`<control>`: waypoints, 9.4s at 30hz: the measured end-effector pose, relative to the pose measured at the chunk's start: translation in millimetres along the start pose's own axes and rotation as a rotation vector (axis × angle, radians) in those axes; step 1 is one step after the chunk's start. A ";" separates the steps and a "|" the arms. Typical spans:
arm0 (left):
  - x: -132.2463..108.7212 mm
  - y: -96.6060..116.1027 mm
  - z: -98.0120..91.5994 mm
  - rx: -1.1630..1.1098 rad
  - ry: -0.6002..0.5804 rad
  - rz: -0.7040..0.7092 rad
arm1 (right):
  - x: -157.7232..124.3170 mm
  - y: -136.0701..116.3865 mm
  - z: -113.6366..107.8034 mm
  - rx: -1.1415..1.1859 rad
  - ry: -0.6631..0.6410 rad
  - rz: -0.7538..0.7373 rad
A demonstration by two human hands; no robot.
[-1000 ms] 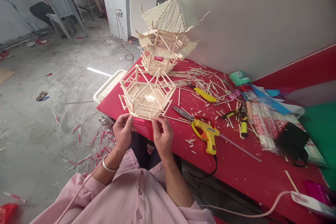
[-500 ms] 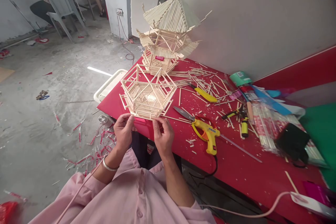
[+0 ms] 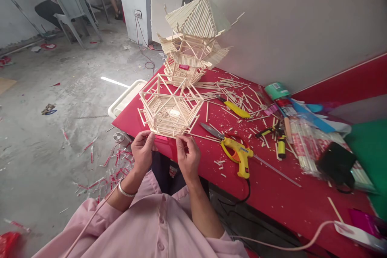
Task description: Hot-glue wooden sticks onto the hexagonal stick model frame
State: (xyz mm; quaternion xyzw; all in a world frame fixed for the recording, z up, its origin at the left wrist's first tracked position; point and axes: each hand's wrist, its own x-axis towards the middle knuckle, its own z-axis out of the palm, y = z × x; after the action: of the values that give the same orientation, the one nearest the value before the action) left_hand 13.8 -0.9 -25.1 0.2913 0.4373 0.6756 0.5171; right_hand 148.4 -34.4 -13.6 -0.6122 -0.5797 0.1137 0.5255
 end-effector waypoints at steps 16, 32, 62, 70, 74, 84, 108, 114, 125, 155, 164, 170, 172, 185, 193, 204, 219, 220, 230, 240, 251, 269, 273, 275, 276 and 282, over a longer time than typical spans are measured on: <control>-0.1 -1.5 -1.6 0.007 -0.004 0.007 | 0.0 0.1 -0.1 0.004 0.007 -0.024; -1.0 0.8 -0.1 0.018 0.010 -0.017 | -0.4 -0.6 -0.2 -0.009 0.003 -0.011; -0.8 2.4 2.2 -0.030 -0.025 0.006 | 0.5 2.1 -0.8 0.053 0.000 0.064; 4.3 -3.1 0.1 0.004 -0.022 0.078 | 2.2 6.1 4.9 0.112 0.074 0.119; 8.3 -6.3 -2.3 0.032 -0.035 0.114 | 4.2 10.1 9.7 0.154 0.107 0.132; 14.2 -7.8 -1.3 0.094 -0.079 0.144 | 5.0 12.3 14.6 0.163 0.098 0.082; 16.6 -12.0 -0.8 0.040 -0.074 0.168 | 3.5 16.7 18.0 0.166 0.064 0.027; 18.5 -14.9 -1.9 0.049 -0.061 0.164 | 3.8 17.4 18.4 0.163 0.061 0.033; 19.8 -16.6 -2.8 0.063 -0.059 0.160 | 4.2 19.0 19.0 0.146 0.066 0.023; 18.3 -15.7 -0.8 0.052 -0.049 0.157 | 5.8 20.2 19.5 0.114 0.078 -0.035; 17.5 -14.3 1.0 0.041 -0.049 0.178 | 5.9 19.7 18.9 0.105 0.077 -0.028; 16.9 -13.8 0.8 0.053 -0.050 0.169 | 5.9 19.9 19.0 0.113 0.076 -0.030; 16.8 -13.7 0.8 0.055 -0.046 0.171 | 6.0 19.8 19.0 0.115 0.076 -0.033; 16.8 -13.9 0.5 0.045 -0.045 0.154 | 5.4 18.5 18.0 0.109 0.071 -0.025; 16.8 -13.6 0.5 0.069 -0.041 0.165 | 5.3 20.1 18.4 0.110 0.070 -0.021; 18.5 -16.3 -1.1 0.069 -0.040 0.158 | 5.4 18.2 18.0 0.115 0.064 -0.021; 18.2 -15.6 -0.2 0.065 -0.033 0.168 | 5.8 17.5 17.1 0.114 0.067 -0.019; 18.3 -15.9 -0.2 0.065 -0.032 0.171 | 5.7 17.5 17.2 0.116 0.068 -0.020; 18.1 -16.1 -0.4 0.055 -0.035 0.174 | 5.5 20.7 19.7 0.121 0.072 -0.023; 17.9 -15.4 0.9 0.034 -0.026 0.165 | 5.7 21.5 20.2 0.130 0.083 -0.029; 18.2 -15.2 0.6 0.045 -0.027 0.165 | 5.9 21.5 20.1 0.125 0.088 -0.034; 17.8 -15.3 -0.3 0.068 -0.034 0.164 | 5.9 18.9 18.0 0.121 0.072 -0.033; 18.0 -14.9 0.4 0.061 -0.029 0.154 | 5.5 19.2 18.6 0.121 0.074 -0.029; 18.1 -14.8 0.6 0.062 -0.025 0.156 | 5.4 19.6 19.0 0.121 0.073 -0.027; 18.1 -14.9 0.6 0.062 -0.025 0.157 | 5.4 19.7 19.1 0.121 0.072 -0.026; 17.9 -15.4 0.0 0.056 -0.037 0.160 | 5.8 19.5 18.3 0.114 0.066 -0.020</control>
State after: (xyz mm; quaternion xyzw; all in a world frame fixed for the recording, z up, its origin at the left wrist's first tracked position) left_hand 15.3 17.4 -39.8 0.3520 0.4220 0.6967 0.4610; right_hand 148.0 -15.8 -33.7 -0.5790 -0.5609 0.1211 0.5793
